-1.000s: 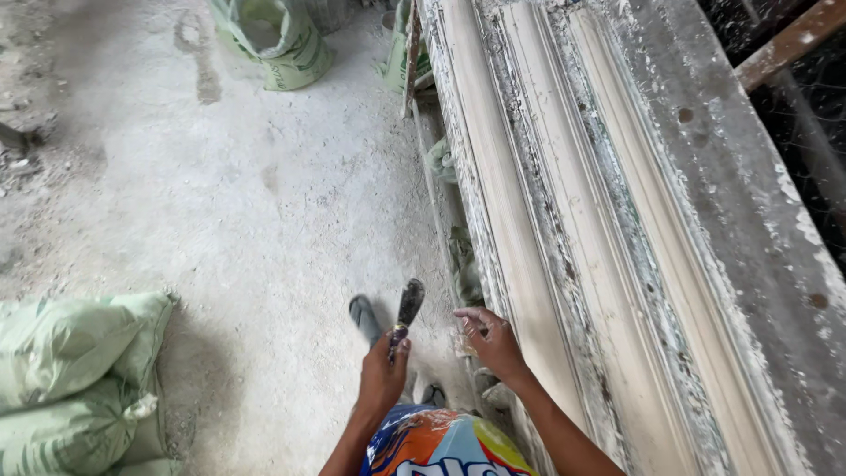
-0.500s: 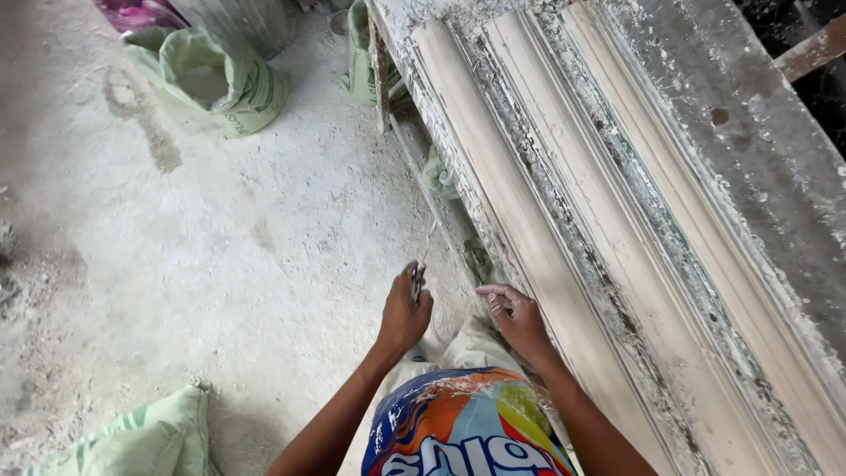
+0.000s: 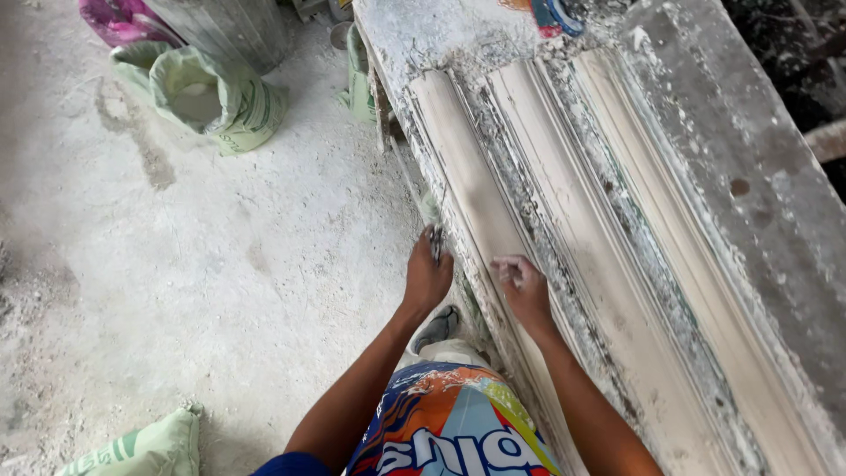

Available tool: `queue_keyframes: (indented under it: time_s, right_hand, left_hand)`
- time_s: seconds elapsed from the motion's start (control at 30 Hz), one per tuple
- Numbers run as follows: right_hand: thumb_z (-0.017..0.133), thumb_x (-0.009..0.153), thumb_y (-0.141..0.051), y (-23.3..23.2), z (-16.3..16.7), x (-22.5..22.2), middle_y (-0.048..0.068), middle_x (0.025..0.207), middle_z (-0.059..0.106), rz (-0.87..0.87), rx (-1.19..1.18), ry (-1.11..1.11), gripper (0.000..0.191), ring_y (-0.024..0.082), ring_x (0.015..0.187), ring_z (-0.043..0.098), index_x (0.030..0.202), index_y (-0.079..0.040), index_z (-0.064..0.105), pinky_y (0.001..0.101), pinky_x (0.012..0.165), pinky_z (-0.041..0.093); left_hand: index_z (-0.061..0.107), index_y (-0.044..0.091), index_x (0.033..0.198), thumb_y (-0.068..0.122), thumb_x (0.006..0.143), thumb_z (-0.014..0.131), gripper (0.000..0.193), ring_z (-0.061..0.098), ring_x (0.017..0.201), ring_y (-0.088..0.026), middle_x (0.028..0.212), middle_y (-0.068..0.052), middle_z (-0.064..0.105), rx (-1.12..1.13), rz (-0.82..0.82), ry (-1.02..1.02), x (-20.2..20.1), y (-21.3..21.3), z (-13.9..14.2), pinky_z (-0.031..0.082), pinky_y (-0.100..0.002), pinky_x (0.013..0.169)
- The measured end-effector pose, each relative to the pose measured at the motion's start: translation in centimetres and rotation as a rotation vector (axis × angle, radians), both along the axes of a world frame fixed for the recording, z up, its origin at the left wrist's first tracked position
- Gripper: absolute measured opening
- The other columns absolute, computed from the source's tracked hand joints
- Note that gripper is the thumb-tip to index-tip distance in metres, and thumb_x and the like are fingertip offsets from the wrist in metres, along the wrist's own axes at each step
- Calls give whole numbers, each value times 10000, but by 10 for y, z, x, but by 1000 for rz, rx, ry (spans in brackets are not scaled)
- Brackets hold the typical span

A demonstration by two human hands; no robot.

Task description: The person uses a small handheld scraping tool to remove dried plaster residue from decorative molding pieces laid on a work table, running the tool along the grooves and flutes of each molding and repositioning pieces to reach new sections.

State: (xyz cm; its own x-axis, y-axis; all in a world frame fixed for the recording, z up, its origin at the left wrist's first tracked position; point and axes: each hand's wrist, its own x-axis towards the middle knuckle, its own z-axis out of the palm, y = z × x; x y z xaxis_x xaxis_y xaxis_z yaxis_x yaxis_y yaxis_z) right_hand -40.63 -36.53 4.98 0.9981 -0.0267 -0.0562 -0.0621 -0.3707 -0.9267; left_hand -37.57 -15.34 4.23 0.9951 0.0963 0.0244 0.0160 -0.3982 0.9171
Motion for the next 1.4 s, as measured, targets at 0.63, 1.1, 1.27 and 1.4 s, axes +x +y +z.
queue_keyframes:
  time_s: [0.63,1.1,1.27,1.4]
  right_hand:
    - [550,1021,-269,28,-54,145,287,1598,374,268,-753,-321,556,457,1493,364,1530,-63,465,523,1227,329]
    - [572,996,-280,31,-47,148,271,1581,398,231,-791,-386,568,445,1448,430,1505,-43,487,519,1202,373]
    - [597,958,-295,33,-46,149,281,1578,382,252,-834,-283,590,454,1410,428,1487,-58,489,517,1153,373]
    - [584,990,-303,32,-44,149,253,1583,387,239,-778,-357,569,428,1443,443,1498,-67,487,501,1209,394]
  left_hand:
    - [491,29,1458,45,930,503,528,741,858,-402,1101,-242,720,145,149,171,180,-13,14,603,-491,720]
    - [541,49,1463,22,914,509,551,657,583,-282,816,-200,746,147,162,140,251,22,17,546,-434,510]
    - [553,-9,1419,46,900,561,522,748,707,-275,911,-245,750,177,165,39,209,6,30,618,-395,642]
    - [571,22,1415,52,906,535,511,742,658,-260,1001,-253,751,105,193,118,284,37,43,599,-390,591]
